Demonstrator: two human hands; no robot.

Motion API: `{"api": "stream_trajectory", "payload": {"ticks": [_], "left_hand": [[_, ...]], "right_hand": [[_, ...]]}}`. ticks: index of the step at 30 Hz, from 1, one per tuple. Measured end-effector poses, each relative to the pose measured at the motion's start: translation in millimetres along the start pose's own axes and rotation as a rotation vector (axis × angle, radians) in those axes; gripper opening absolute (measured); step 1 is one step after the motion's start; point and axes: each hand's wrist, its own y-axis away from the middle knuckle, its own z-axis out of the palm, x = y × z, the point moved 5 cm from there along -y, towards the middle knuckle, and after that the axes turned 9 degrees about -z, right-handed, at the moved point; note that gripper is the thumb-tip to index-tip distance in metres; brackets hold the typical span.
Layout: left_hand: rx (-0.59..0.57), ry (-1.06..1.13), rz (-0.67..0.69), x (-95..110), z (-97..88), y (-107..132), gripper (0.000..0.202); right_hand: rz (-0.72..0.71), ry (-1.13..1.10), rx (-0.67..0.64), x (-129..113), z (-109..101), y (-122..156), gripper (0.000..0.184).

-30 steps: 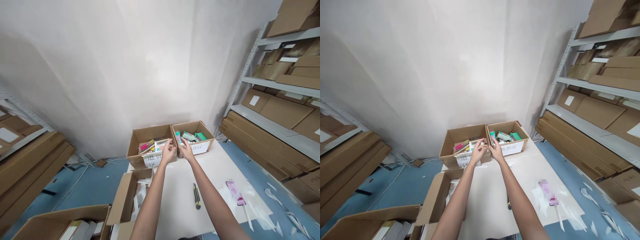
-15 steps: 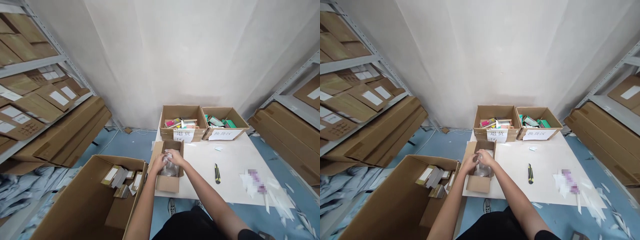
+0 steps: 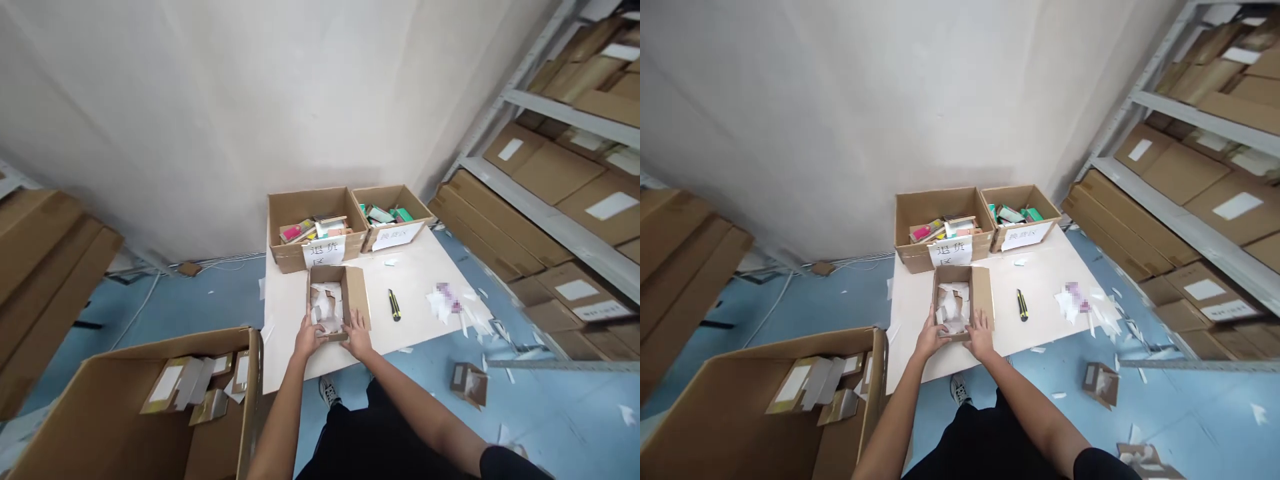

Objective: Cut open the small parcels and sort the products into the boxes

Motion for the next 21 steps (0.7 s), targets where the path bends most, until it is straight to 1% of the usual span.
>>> {"api": "stream_trajectory", "payload": {"ticks": [1, 2, 3, 4, 7, 10, 12, 14, 16, 18, 21], "left_hand": [[0.034, 0.010, 0.031, 11, 8.3, 2, 0.011], [0.081, 0.014, 0.059, 23, 16.0, 5, 0.006], [0.138, 0.015, 0.085, 34, 22.5, 9, 0.007], [0.196, 0.014, 0.107, 46, 27.7, 12, 0.009], [0.330, 0.015, 0.167, 84, 35.5, 16, 0.014], [0.369, 0.027, 0.264, 127, 39.3, 7, 0.014], [0.345, 0.037, 0.323, 160, 46.4, -4, 0.011], [0.271, 0.030, 0.336, 196, 61.8, -15, 0.007], [0.165, 0.002, 0.309, 233, 85.4, -25, 0.006], [0.062, -0.028, 0.281, 270, 113.7, -29, 0.008], [-0.045, -0.061, 0.287, 318, 157.3, -28, 0.010]], "right_hand": [[0.030, 0.011, 0.051, 9, -3, 5, 0.039], [0.051, 0.014, 0.094, 19, -7, 9, 0.025], [0.059, 0.010, 0.131, 29, -12, 13, 0.015], [0.056, 0.004, 0.166, 39, -19, 17, 0.010], [0.030, -0.003, 0.274, 68, -46, 29, 0.005], [0.028, 0.003, 0.371, 97, -77, 45, 0.004], [0.060, 0.002, 0.427, 119, -99, 60, 0.005], [0.117, -0.015, 0.459, 147, -119, 78, 0.006], [0.186, -0.043, 0.457, 179, -137, 101, 0.008], [0.252, -0.070, 0.440, 212, -150, 127, 0.010], [0.352, -0.096, 0.399, 259, -161, 169, 0.012]]}}
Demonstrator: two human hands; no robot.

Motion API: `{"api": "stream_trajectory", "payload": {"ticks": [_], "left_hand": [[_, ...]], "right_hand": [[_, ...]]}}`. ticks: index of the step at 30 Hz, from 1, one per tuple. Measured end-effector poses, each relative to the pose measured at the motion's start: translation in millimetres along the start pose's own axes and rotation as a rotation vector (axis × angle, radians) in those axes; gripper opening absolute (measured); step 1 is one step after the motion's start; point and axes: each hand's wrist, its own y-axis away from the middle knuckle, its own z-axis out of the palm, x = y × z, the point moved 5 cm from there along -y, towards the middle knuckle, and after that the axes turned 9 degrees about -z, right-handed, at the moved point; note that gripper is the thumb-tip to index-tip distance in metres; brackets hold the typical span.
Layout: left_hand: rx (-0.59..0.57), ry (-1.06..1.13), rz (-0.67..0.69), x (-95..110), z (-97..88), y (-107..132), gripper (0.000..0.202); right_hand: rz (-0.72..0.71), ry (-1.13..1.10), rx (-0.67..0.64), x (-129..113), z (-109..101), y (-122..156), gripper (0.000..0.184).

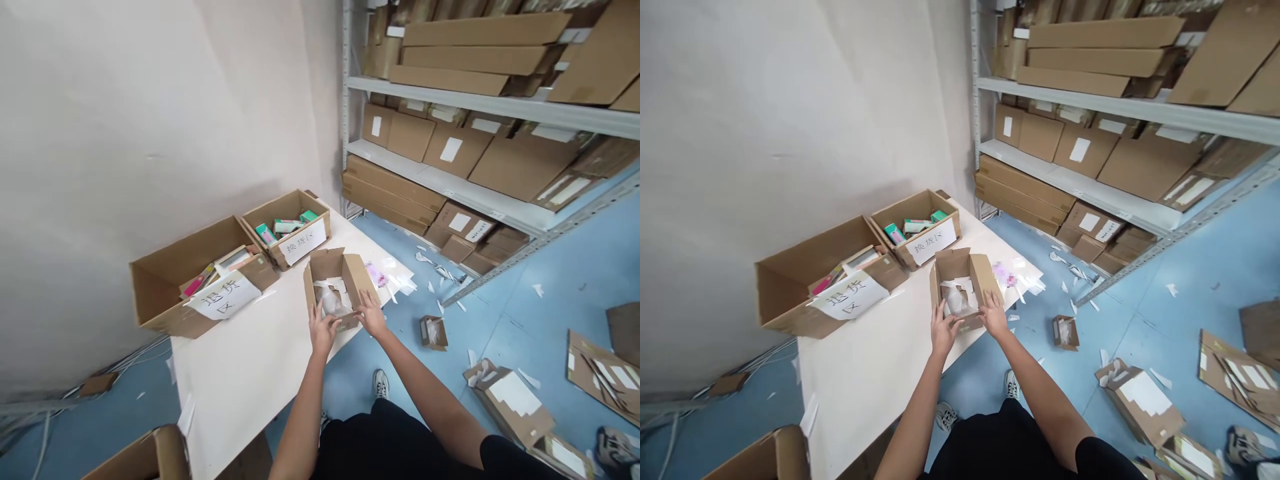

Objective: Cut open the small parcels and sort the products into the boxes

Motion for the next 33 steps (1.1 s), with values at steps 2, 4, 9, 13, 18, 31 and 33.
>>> {"api": "stream_trajectory", "payload": {"ticks": [2, 4, 9, 13, 18, 31, 33], "left_hand": [[-0.053, -0.014, 0.021, 27, 25.5, -4, 0.008], [-0.077, -0.029, 0.040, 49, 47.8, -3, 0.010], [-0.074, -0.051, 0.054, 95, 91.3, 19, 0.015], [-0.101, -0.039, 0.077, 133, 125.3, 38, 0.015], [-0.159, 0.012, 0.184, 196, 177.4, 46, 0.018], [-0.192, 0.136, 0.390, 284, 203.4, -29, 0.013], [-0.158, 0.129, 0.360, 276, 196.2, -59, 0.014]], "right_hand": [[0.068, 0.004, -0.040, 32, -14, 13, 0.011], [0.118, -0.007, -0.079, 58, -26, 28, 0.011], [0.162, -0.042, -0.128, 103, -61, 66, 0.008], [0.183, -0.008, -0.106, 134, -95, 104, 0.007], [0.315, 0.051, -0.048, 185, -137, 157, 0.008], [0.399, 0.126, 0.199, 230, -201, 143, 0.017], [0.379, 0.116, 0.185, 230, -197, 104, 0.018]]}}
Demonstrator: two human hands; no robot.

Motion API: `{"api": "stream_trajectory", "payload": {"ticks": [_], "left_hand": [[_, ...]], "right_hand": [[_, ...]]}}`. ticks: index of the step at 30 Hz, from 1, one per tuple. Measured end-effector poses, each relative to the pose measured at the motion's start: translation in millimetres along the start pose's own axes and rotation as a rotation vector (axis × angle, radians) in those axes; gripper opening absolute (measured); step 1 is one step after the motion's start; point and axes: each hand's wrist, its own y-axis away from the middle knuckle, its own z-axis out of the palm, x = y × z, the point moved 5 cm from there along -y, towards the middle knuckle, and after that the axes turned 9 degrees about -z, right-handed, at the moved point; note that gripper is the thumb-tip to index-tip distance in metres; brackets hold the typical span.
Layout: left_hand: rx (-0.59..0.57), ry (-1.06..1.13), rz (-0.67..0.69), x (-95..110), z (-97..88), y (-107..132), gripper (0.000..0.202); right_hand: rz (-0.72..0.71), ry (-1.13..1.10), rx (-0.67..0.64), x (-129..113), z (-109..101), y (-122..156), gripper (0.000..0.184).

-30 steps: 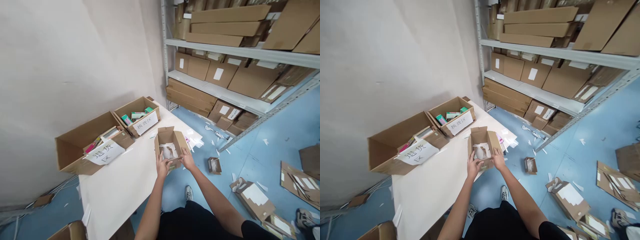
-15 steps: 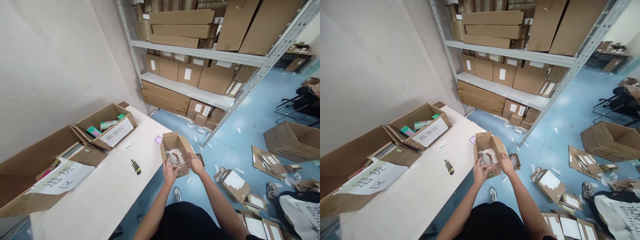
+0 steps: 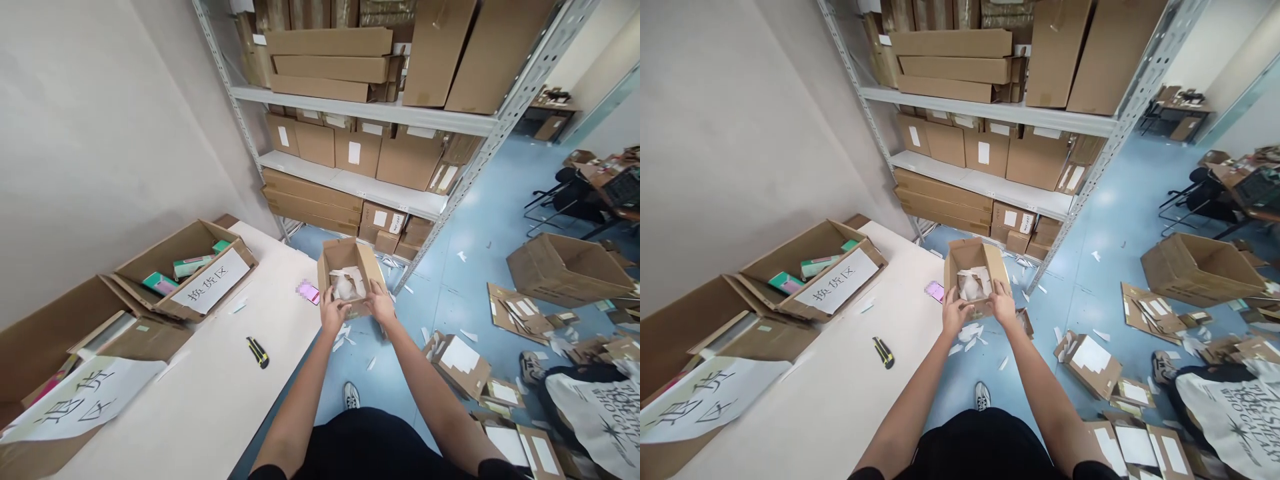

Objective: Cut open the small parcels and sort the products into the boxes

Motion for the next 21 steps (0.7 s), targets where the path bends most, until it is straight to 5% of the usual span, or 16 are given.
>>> {"api": "stream_trajectory", "payload": {"ticks": [4, 8, 12, 21], "left_hand": [[-0.018, -0.017, -0.129, -30, -9.6, -42, 0.011], [-0.133, 0.018, -0.213, -40, 9.2, -56, 0.012], [-0.200, 0.046, -0.146, -24, 45.4, -50, 0.012], [-0.337, -0.090, 0.167, 56, 126.9, -36, 0.013]], "right_hand": [[0.002, -0.038, -0.094, -14, 24, -60, 0.023], [0.022, 0.008, -0.143, 0, 35, -73, 0.024], [0.081, 0.043, -0.081, 34, 30, -40, 0.026], [0.337, -0.004, 0.158, 111, 2, 63, 0.020]]}}
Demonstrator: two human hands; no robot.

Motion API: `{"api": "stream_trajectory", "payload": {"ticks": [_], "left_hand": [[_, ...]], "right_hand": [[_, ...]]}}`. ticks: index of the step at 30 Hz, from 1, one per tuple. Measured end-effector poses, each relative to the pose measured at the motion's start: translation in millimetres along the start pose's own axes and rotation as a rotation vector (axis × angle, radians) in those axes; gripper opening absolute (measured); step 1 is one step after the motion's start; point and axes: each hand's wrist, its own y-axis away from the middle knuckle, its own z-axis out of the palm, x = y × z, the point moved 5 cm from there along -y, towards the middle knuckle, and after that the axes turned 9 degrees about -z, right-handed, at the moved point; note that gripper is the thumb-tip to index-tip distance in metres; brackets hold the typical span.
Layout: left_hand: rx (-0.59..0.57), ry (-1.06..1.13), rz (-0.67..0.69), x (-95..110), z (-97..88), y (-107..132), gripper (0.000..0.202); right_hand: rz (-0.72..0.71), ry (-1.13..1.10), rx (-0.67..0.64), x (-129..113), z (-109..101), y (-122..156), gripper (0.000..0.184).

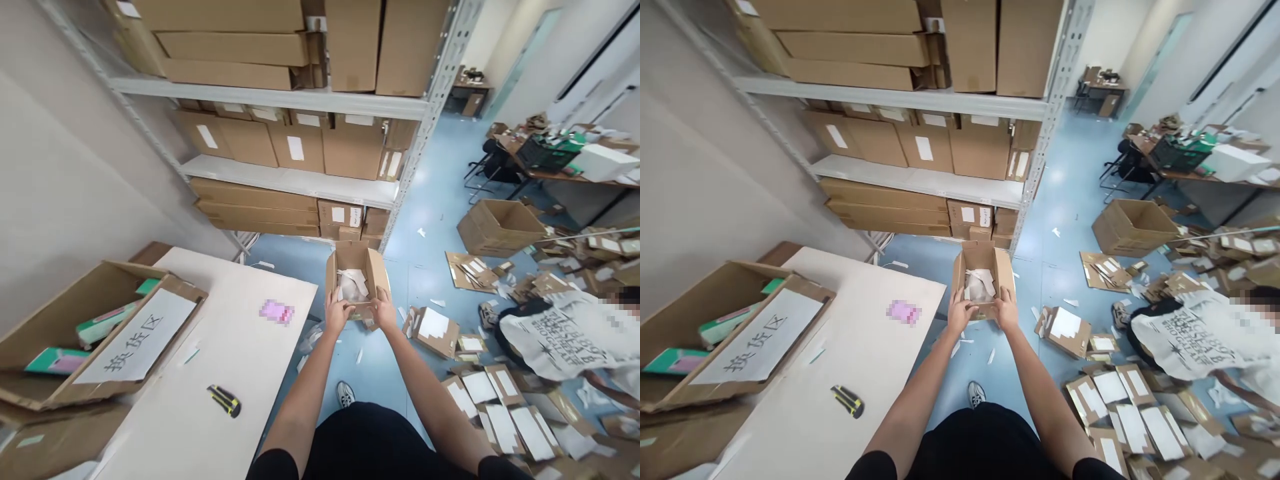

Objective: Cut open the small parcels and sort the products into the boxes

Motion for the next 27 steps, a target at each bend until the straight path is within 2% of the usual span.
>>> {"api": "stream_trajectory", "payload": {"ticks": [5, 8, 11, 13, 16, 20, 23, 27], "left_hand": [[-0.117, 0.019, 0.129, 38, 31.7, -11, 0.015], [-0.203, 0.037, 0.187, 57, 46.1, -16, 0.027], [-0.247, 0.025, 0.211, 65, 53.5, -17, 0.036], [-0.244, 0.001, 0.192, 60, 54.0, -16, 0.038], [-0.210, -0.027, 0.141, 42, 47.9, -12, 0.039], [-0.118, -0.021, 0.110, 15, 22.5, -8, 0.038], [-0.007, -0.021, 0.078, -4, -11.2, -4, 0.039], [0.154, -0.045, 0.007, -34, -67.6, 11, 0.043]], "right_hand": [[0.135, 0.012, 0.045, 46, -19, 17, 0.022], [0.251, 0.106, 0.081, 79, -31, 30, 0.028], [0.413, 0.172, 0.106, 106, -39, 41, 0.050], [0.439, 0.179, 0.092, 110, -38, 42, 0.061], [0.296, 0.162, 0.096, 87, -28, 29, 0.056], [0.087, 0.082, 0.153, 30, -10, 3, 0.047], [-0.063, 0.022, 0.159, -16, 0, -18, 0.045], [-0.242, -0.040, 0.133, -81, 13, -45, 0.047]]}}
